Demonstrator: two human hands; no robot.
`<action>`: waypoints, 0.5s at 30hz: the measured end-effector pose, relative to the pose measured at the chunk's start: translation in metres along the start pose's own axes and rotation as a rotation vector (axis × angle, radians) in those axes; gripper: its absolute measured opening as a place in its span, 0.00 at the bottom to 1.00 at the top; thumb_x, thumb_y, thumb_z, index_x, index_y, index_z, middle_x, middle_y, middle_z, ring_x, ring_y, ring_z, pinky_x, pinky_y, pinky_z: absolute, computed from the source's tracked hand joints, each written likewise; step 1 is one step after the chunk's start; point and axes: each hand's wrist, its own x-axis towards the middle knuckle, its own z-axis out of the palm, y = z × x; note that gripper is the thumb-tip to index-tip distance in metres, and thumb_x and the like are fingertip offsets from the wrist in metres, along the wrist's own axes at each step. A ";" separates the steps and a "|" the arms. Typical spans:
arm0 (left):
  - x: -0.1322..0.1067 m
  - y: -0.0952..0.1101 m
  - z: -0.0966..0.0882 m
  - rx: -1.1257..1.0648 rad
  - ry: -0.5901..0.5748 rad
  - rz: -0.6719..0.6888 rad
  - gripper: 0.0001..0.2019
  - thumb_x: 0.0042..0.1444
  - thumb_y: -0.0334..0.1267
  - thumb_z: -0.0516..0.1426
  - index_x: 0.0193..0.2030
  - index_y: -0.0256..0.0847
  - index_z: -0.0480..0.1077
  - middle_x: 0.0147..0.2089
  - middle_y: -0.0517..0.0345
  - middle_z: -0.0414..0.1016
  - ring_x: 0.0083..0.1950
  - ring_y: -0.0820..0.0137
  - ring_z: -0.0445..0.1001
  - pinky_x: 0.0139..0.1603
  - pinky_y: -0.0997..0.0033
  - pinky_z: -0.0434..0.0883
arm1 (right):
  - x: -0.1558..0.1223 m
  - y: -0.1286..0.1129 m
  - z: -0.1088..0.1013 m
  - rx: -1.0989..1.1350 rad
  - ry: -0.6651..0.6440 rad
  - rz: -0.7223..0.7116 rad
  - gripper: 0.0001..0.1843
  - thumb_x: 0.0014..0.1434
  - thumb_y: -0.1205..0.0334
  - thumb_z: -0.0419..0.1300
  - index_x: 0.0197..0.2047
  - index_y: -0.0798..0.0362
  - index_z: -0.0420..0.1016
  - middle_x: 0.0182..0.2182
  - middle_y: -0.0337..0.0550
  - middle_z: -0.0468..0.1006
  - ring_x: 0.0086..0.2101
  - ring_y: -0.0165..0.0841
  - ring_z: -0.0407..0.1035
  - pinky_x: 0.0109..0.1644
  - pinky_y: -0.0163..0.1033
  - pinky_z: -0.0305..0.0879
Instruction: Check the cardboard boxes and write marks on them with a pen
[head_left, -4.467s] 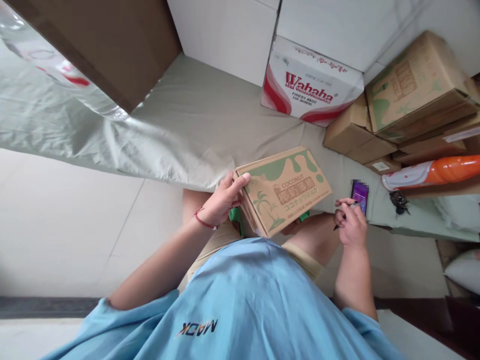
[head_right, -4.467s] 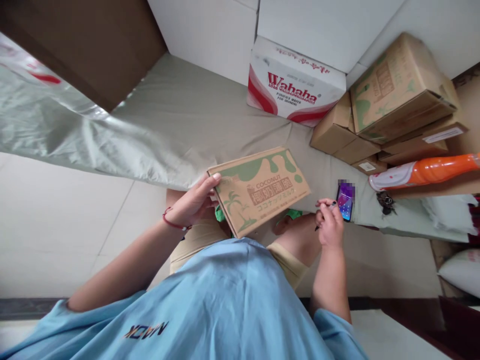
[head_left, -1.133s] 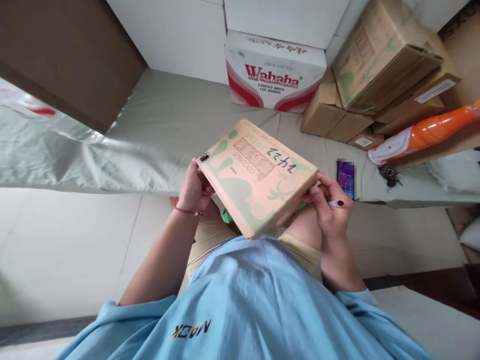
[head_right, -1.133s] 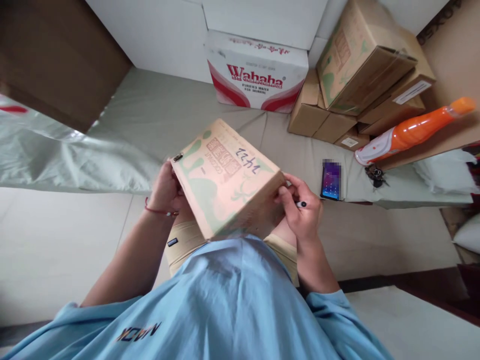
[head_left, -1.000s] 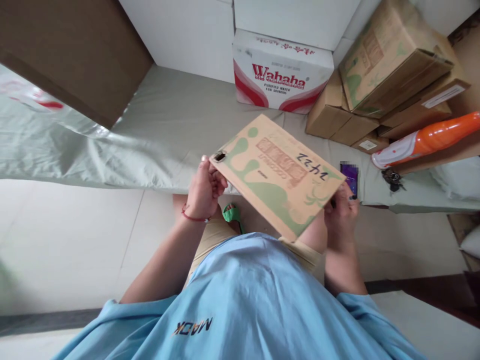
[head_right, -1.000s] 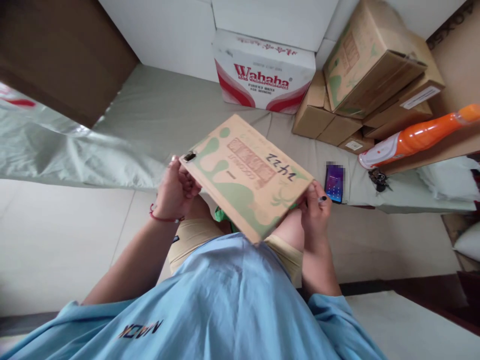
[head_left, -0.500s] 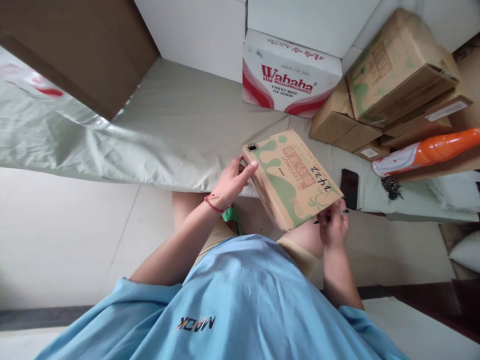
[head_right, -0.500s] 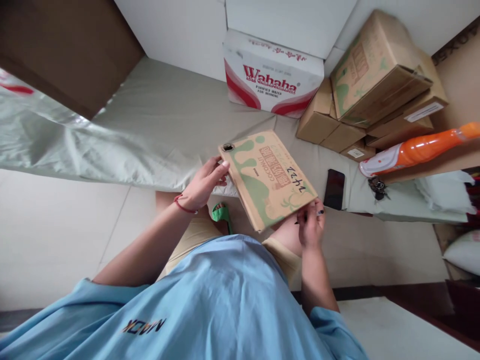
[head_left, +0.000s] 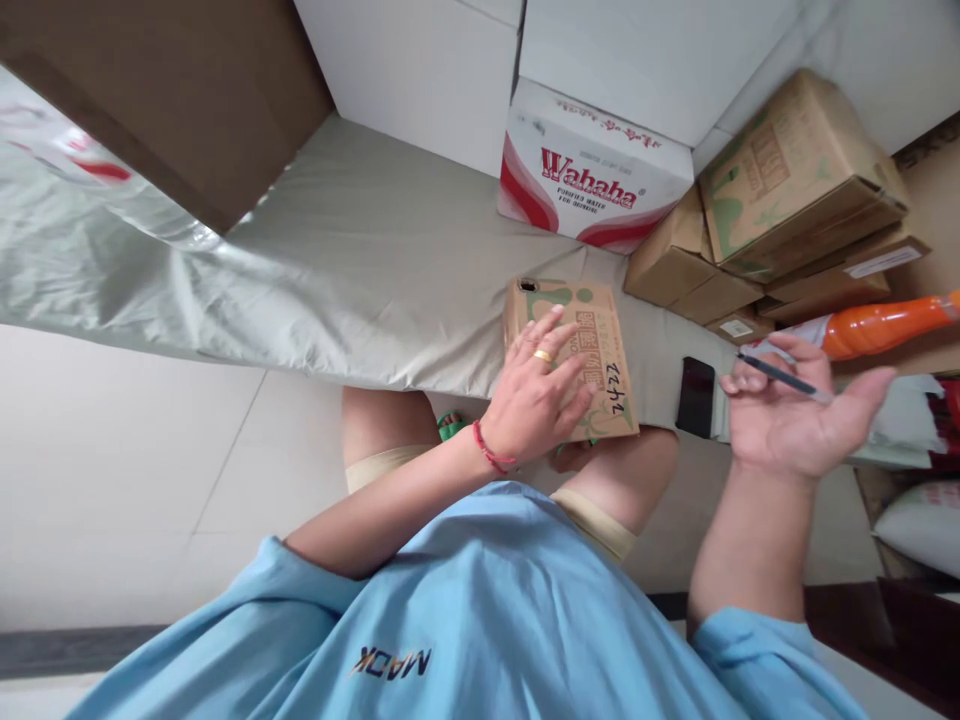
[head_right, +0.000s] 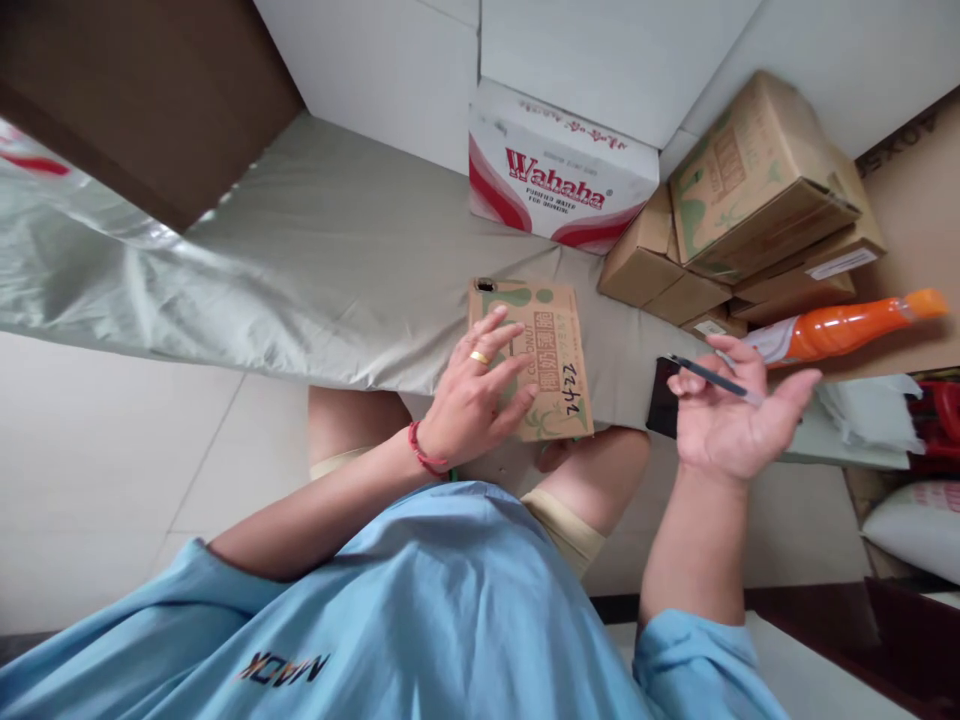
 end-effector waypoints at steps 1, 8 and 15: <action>0.004 0.000 0.003 0.031 -0.067 0.001 0.19 0.73 0.46 0.56 0.60 0.38 0.79 0.75 0.36 0.71 0.84 0.44 0.58 0.81 0.35 0.60 | 0.011 -0.005 0.015 -0.023 -0.101 0.032 0.37 0.66 0.23 0.53 0.41 0.49 0.84 0.18 0.37 0.62 0.19 0.29 0.61 0.26 0.41 0.58; 0.013 -0.004 0.015 0.219 -0.343 -0.024 0.34 0.73 0.51 0.55 0.77 0.29 0.66 0.81 0.27 0.59 0.83 0.39 0.58 0.82 0.26 0.50 | 0.058 0.043 0.161 -0.135 -0.481 0.077 0.21 0.61 0.41 0.71 0.46 0.48 0.79 0.32 0.37 0.82 0.23 0.23 0.64 0.26 0.32 0.57; 0.014 -0.002 0.011 0.232 -0.354 -0.041 0.34 0.72 0.52 0.57 0.76 0.30 0.68 0.79 0.30 0.65 0.82 0.40 0.61 0.83 0.28 0.53 | 0.067 0.102 0.216 -0.236 -0.487 0.047 0.05 0.59 0.60 0.65 0.37 0.49 0.72 0.19 0.28 0.70 0.21 0.25 0.61 0.27 0.31 0.56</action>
